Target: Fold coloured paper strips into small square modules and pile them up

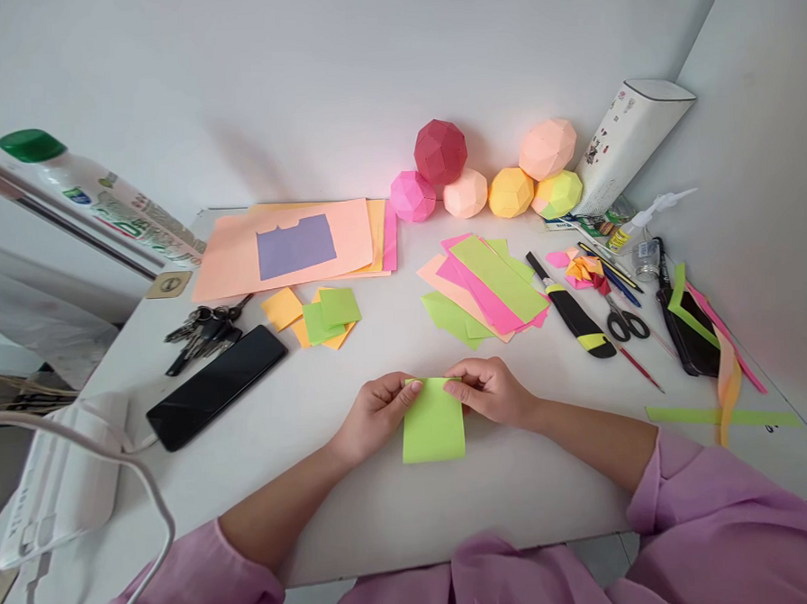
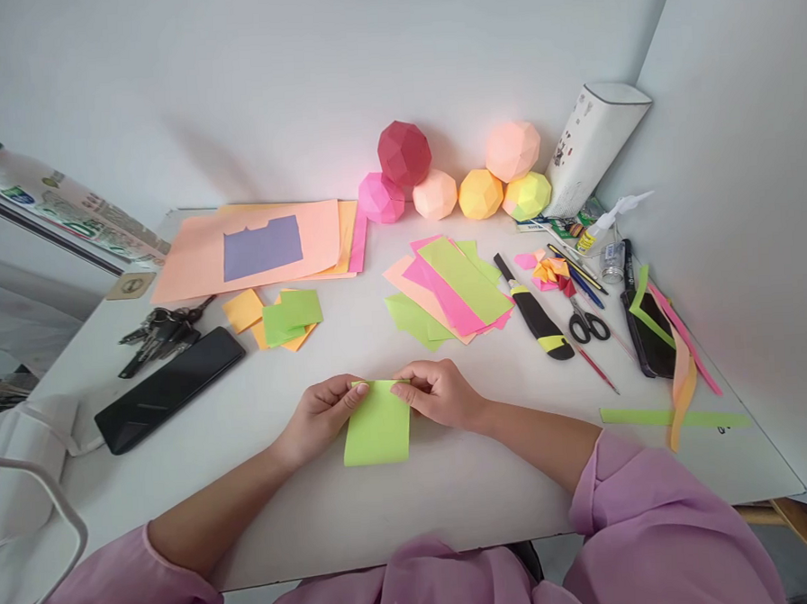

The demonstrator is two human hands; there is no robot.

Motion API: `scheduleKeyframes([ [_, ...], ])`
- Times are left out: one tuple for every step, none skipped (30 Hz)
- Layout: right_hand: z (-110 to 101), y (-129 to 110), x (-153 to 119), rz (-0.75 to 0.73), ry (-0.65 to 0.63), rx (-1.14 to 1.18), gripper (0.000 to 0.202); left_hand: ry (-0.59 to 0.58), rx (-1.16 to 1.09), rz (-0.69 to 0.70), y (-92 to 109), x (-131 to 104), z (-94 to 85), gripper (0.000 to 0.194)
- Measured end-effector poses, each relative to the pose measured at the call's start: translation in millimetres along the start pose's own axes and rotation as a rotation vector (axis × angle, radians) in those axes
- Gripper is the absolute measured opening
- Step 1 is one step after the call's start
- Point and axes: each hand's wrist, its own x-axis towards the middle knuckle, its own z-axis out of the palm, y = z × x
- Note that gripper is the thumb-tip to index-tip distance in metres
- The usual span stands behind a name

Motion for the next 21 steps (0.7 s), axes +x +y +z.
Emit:
scheduleKeyframes([
  [0.2, -1.0, 0.2, -0.011, 0.003, -0.010, 0.017, -0.008, 0.013, -0.003, 0.3, -0.3, 0.2, 0.031],
  [0.4, -2.0, 0.6, -0.024, 0.008, -0.020, 0.015, -0.019, 0.027, -0.005, 0.6, -0.7, 0.5, 0.031],
  [0.7, -3.0, 1.0, -0.035, 0.014, -0.032, 0.014, -0.030, 0.042, -0.007, 0.7, -1.1, 0.9, 0.031],
  [1.2, -3.8, 1.4, -0.045, 0.020, -0.043, 0.013, -0.042, 0.055, -0.006, 0.7, -1.5, 1.3, 0.031],
  [1.6, -4.4, 1.8, -0.051, 0.026, -0.054, 0.012, -0.050, 0.067, -0.004, 0.7, -1.8, 1.7, 0.031],
  [2.2, -4.8, 2.1, -0.052, 0.027, -0.064, 0.011, -0.055, 0.080, -0.002, 0.7, -2.0, 2.1, 0.031],
  [2.7, -4.9, 2.4, -0.051, 0.027, -0.073, 0.011, -0.057, 0.093, 0.001, 0.7, -2.1, 2.6, 0.032],
  [3.2, -4.9, 2.5, -0.049, 0.026, -0.080, 0.011, -0.057, 0.106, 0.003, 0.7, -2.1, 3.0, 0.032],
  [3.6, -4.6, 2.7, -0.047, 0.024, -0.086, 0.011, -0.057, 0.118, 0.004, 0.7, -1.9, 3.4, 0.032],
  [4.0, -4.1, 2.8, -0.045, 0.022, -0.092, 0.011, -0.056, 0.128, 0.006, 0.7, -1.7, 3.7, 0.033],
  [4.2, -3.6, 2.9, -0.044, 0.020, -0.098, 0.011, -0.056, 0.137, 0.006, 0.6, -1.5, 3.9, 0.033],
  [4.3, -2.9, 3.1, -0.046, 0.019, -0.104, 0.012, -0.056, 0.143, 0.006, 0.5, -1.3, 4.0, 0.033],
  [4.3, -2.3, 3.3, -0.049, 0.020, -0.110, 0.012, -0.056, 0.147, 0.005, 0.3, -1.1, 4.0, 0.034],
  [4.2, -1.9, 3.5, -0.052, 0.019, -0.114, 0.013, -0.056, 0.147, 0.002, 0.1, -1.0, 3.9, 0.034],
  [4.1, -1.7, 3.7, -0.054, 0.018, -0.117, 0.013, -0.056, 0.144, -0.002, -0.1, -0.9, 3.7, 0.034],
  [4.0, -1.8, 3.9, -0.055, 0.016, -0.119, 0.014, -0.057, 0.139, -0.006, -0.1, -0.9, 3.6, 0.034],
  [4.0, -2.2, 4.0, -0.056, 0.017, -0.120, 0.015, -0.056, 0.133, -0.010, -0.1, -1.0, 3.5, 0.035],
  [3.9, -2.8, 4.1, -0.057, 0.020, -0.120, 0.016, -0.054, 0.127, -0.015, 0.1, -1.0, 3.4, 0.035],
  [4.0, -3.4, 4.2, -0.057, 0.022, -0.118, 0.016, -0.051, 0.122, -0.020, 0.4, -1.1, 3.4, 0.035],
  [4.0, -4.1, 4.2, -0.056, 0.021, -0.115, 0.016, -0.047, 0.117, -0.023, 0.8, -1.2, 3.5, 0.036],
  [4.0, -4.5, 4.2, -0.056, 0.021, -0.111, 0.017, -0.044, 0.113, -0.025, 1.3, -1.3, 3.5, 0.036],
])
